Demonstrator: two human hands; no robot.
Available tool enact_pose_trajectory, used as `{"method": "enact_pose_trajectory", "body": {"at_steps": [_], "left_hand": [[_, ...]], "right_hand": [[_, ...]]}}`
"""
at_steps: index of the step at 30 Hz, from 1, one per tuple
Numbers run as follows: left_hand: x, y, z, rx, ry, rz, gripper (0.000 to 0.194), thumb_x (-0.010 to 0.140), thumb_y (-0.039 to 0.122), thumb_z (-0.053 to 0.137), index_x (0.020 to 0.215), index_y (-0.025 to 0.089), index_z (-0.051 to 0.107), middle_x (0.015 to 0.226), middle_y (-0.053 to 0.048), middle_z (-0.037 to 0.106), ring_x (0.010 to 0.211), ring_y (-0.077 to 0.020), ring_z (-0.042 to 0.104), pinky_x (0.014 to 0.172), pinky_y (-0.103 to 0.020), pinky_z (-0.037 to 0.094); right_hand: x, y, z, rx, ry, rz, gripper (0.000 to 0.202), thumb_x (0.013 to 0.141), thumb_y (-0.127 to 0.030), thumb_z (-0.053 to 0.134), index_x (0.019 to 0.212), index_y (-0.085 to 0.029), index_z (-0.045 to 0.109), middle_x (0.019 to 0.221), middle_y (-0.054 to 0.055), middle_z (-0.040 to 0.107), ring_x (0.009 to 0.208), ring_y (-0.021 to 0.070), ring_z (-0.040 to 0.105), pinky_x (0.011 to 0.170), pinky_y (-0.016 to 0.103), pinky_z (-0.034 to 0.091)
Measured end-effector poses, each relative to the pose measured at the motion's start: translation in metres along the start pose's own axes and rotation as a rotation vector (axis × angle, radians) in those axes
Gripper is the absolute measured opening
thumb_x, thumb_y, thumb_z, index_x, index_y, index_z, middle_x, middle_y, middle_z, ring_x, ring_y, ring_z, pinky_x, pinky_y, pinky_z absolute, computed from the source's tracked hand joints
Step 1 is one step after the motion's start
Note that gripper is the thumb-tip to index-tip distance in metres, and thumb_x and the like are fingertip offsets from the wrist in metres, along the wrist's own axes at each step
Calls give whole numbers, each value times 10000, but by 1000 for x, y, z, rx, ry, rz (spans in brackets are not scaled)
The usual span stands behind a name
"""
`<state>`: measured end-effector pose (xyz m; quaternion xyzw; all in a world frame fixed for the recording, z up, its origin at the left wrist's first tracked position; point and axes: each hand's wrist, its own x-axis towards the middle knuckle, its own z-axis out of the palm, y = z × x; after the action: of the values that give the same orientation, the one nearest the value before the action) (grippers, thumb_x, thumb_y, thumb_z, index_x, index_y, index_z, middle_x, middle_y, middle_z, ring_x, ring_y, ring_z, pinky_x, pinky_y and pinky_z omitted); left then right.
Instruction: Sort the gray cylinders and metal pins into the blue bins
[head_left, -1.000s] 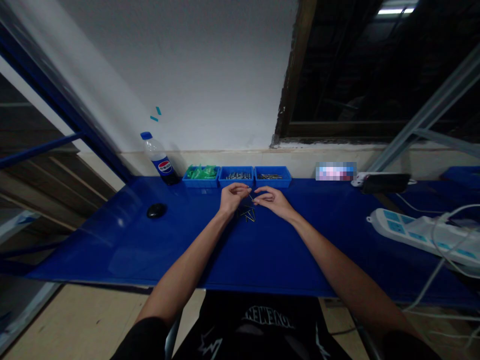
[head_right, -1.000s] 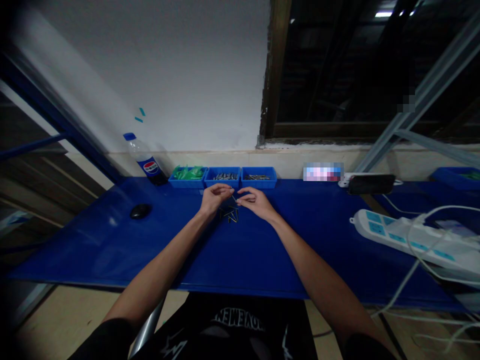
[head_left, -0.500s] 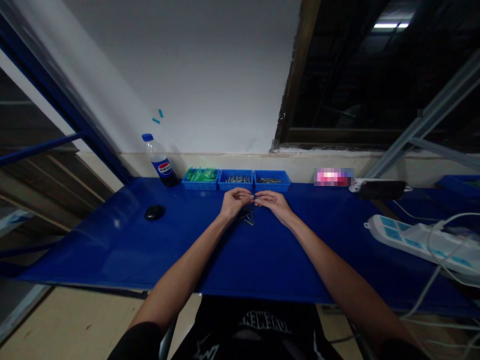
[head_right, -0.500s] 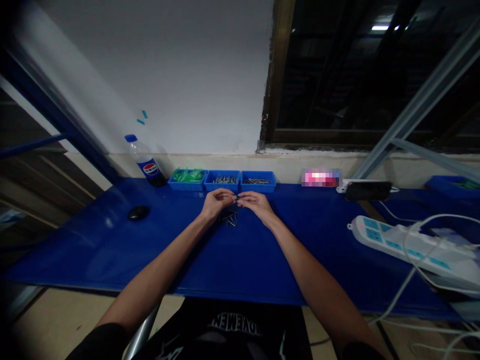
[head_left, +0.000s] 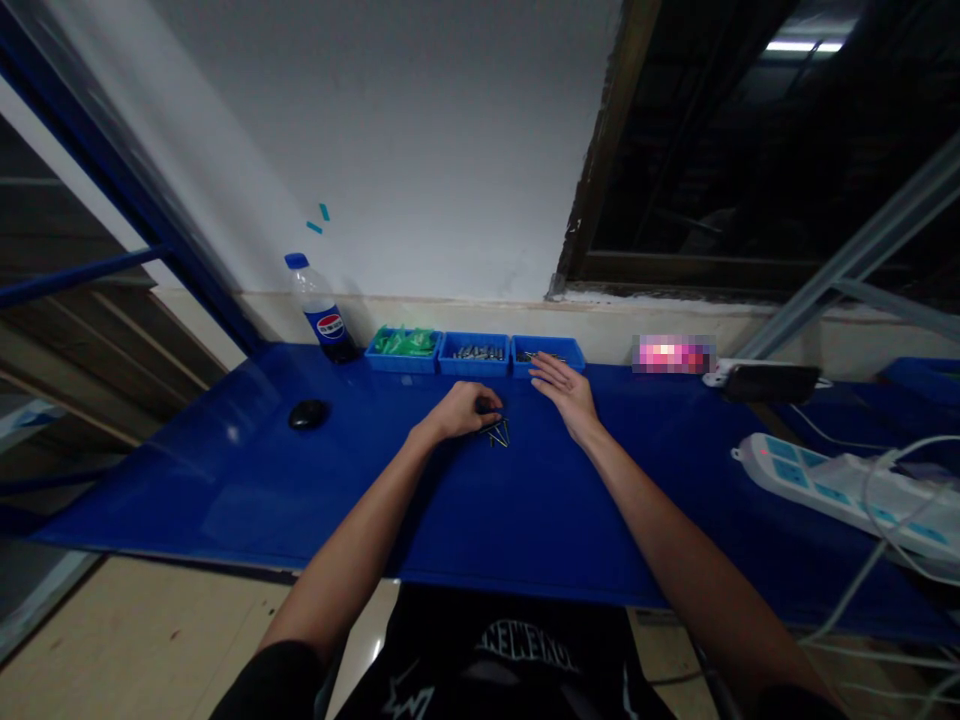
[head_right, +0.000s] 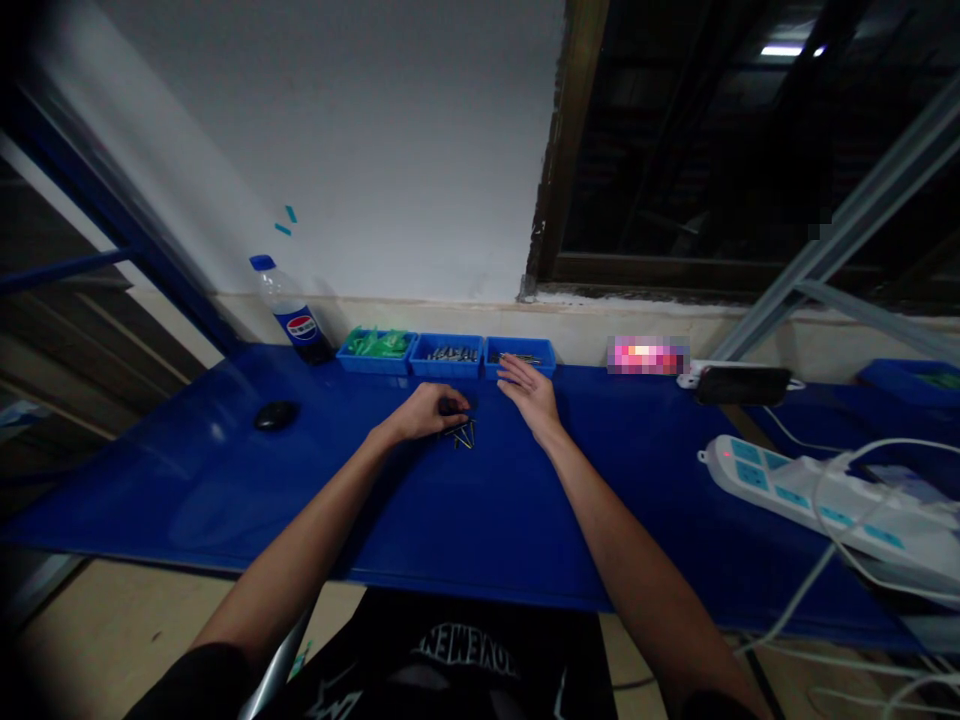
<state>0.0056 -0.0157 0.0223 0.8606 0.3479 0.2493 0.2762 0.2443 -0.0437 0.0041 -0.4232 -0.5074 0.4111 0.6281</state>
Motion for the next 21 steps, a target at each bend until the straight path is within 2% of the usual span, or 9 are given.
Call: {"method": "enact_pose_trajectory", "body": {"at_steps": [3,9,15,21], "left_hand": [[0,-2,1,58,-43,0,154,764,188,745,898,195,820,862,-60,790,756,-191,701,706,-254,514],[2,-2,9,75,-38,34,121,834,126,672,847,181,778,802,-50,737,718,-176,665,691,-241,475],[5,-3,14,-20,91,18,168,884,232,705,1022,173,779,826,-49,742,704,-166,663,717,-255,507],[7,5,19,-298,244,-76,192,793,292,820,933,164,795,835,-63,782,760,-186,725,761,-287,578]], "right_hand": [[0,0,-3,-2,-12,13,732,688,-352,895,1376,-271,659,1406,125,703,1157,278,734,1083,480,539],[-2,0,-3,-42,-46,65,628,728,-376,850,1323,-269,680,1355,126,729,1046,265,760,913,417,596],[-2,0,-2,-61,-58,79,550,730,-402,840,1246,-262,706,1252,112,776,925,234,771,804,369,589],[-3,0,-2,-94,-98,108,416,743,-428,836,1102,-234,753,1084,100,821,848,222,766,768,355,579]]}}
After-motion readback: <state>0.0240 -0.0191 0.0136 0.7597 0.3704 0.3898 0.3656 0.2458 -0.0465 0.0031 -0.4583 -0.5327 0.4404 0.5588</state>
